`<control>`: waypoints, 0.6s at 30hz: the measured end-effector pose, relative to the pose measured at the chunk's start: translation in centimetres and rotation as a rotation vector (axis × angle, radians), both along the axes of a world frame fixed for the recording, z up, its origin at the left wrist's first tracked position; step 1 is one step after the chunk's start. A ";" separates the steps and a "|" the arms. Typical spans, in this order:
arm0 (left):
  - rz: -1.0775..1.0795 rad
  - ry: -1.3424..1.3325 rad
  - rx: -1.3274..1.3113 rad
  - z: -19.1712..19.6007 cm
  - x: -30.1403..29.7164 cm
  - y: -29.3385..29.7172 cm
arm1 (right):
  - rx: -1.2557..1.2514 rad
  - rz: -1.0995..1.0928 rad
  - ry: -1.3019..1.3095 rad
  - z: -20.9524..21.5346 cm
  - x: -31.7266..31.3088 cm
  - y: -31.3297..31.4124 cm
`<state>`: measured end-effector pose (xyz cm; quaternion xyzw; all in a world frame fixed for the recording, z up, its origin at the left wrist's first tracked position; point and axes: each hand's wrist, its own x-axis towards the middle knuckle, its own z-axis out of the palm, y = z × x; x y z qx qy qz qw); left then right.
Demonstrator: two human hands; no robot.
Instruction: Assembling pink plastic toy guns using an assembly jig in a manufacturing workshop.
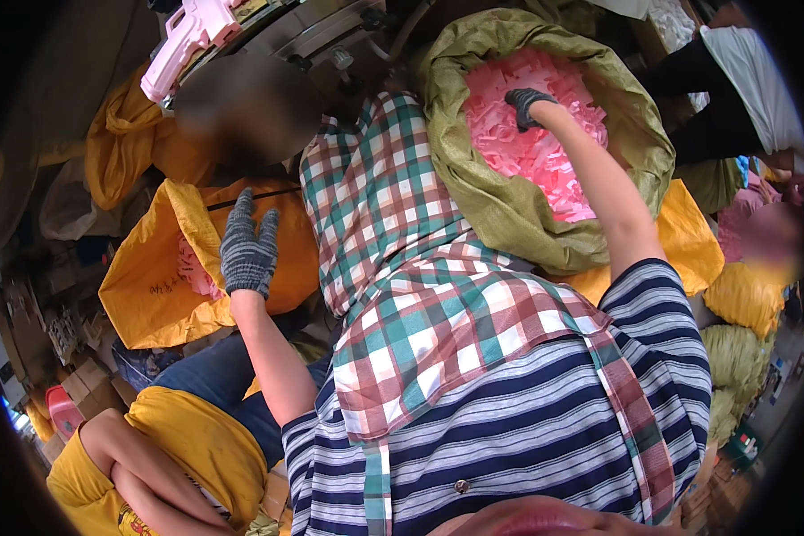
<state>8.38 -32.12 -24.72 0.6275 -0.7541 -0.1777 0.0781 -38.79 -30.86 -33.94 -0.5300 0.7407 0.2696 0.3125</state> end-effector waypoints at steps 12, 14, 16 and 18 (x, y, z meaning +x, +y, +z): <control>-0.177 0.444 0.227 0.9 -6.3 0.6 | -0.817 0.144 -0.086 6.1 -3.1 3.3; -0.340 0.912 0.558 1.8 -8.3 0.9 | -1.100 0.127 -0.081 12.4 0.1 4.2; -0.280 1.211 0.868 2.3 -10.0 1.6 | -1.359 0.260 -0.110 15.9 5.0 4.8; -0.228 1.406 0.961 0.8 -11.4 2.3 | -1.487 0.378 -0.183 17.0 10.1 5.8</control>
